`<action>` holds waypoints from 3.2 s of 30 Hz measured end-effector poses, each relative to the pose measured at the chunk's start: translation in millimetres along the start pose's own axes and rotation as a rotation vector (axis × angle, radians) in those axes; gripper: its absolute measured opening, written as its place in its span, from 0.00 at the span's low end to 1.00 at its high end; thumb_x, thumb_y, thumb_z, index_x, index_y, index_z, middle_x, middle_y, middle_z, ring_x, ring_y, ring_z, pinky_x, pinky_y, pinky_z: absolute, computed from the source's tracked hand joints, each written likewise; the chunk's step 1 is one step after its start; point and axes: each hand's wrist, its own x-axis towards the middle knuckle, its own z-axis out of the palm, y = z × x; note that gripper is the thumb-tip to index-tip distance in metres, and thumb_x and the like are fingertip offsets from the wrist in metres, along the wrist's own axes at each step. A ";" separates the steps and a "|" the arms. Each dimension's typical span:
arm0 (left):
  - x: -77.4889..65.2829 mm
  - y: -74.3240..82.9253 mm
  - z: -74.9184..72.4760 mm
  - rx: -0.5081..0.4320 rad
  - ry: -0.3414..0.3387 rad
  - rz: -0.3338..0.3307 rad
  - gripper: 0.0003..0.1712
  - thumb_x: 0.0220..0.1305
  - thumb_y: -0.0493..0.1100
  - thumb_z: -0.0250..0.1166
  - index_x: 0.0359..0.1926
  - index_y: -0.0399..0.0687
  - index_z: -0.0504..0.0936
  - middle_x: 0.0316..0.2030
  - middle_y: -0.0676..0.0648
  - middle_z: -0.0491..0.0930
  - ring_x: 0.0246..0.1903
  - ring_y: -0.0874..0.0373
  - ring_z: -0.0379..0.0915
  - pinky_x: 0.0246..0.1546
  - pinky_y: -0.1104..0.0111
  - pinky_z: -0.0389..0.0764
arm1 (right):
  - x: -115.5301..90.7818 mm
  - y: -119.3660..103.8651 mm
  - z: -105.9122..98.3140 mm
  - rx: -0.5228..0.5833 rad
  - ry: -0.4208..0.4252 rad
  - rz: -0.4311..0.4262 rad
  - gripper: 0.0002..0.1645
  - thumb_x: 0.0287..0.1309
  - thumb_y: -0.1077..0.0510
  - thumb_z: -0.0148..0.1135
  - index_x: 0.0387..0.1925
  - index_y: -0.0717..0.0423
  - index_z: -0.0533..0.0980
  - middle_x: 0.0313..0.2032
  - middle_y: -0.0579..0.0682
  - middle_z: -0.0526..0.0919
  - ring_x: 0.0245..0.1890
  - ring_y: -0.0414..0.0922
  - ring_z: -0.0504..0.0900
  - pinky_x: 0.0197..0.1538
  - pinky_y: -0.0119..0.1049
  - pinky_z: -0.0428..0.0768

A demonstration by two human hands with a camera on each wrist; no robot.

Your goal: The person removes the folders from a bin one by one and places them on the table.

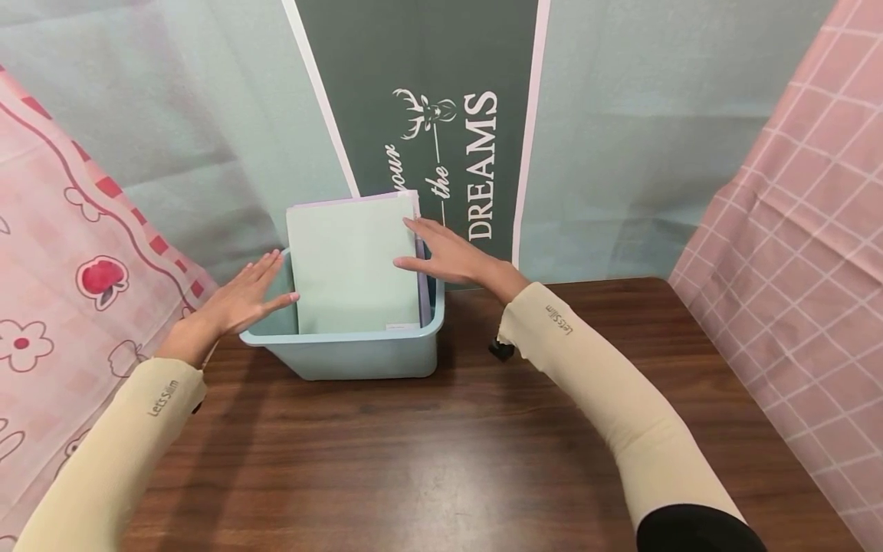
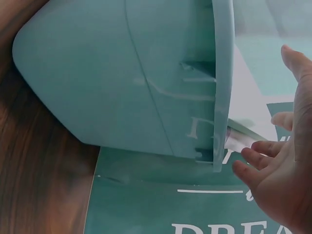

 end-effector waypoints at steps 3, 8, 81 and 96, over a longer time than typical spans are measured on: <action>0.2 0.9 -0.3 0.003 -0.003 0.004 0.58 0.78 0.74 0.45 0.85 0.39 0.34 0.85 0.35 0.33 0.84 0.40 0.27 0.82 0.44 0.34 | 3.5 -1.1 2.4 0.024 0.004 0.014 0.57 0.70 0.27 0.56 0.86 0.46 0.48 0.85 0.52 0.48 0.85 0.51 0.46 0.83 0.56 0.50; 1.2 1.7 -1.6 0.011 -0.014 0.005 0.58 0.78 0.74 0.44 0.85 0.39 0.33 0.85 0.36 0.31 0.84 0.41 0.26 0.82 0.45 0.33 | 7.9 -1.9 6.3 0.092 0.017 0.038 0.56 0.69 0.28 0.58 0.86 0.46 0.51 0.84 0.55 0.51 0.83 0.53 0.51 0.82 0.59 0.55; 3.5 1.6 -0.2 0.012 -0.010 -0.028 0.60 0.76 0.78 0.41 0.85 0.39 0.35 0.85 0.35 0.33 0.84 0.41 0.28 0.82 0.44 0.33 | 31.6 -10.8 27.9 0.525 0.283 0.031 0.47 0.49 0.73 0.80 0.70 0.44 0.80 0.72 0.47 0.77 0.74 0.44 0.71 0.74 0.44 0.72; 3.9 2.0 0.3 0.015 -0.009 -0.037 0.59 0.77 0.76 0.41 0.85 0.38 0.35 0.85 0.36 0.32 0.84 0.41 0.27 0.82 0.44 0.33 | 19.3 -4.6 8.4 0.610 0.348 0.064 0.46 0.52 0.72 0.79 0.71 0.41 0.78 0.74 0.44 0.74 0.71 0.45 0.76 0.70 0.43 0.78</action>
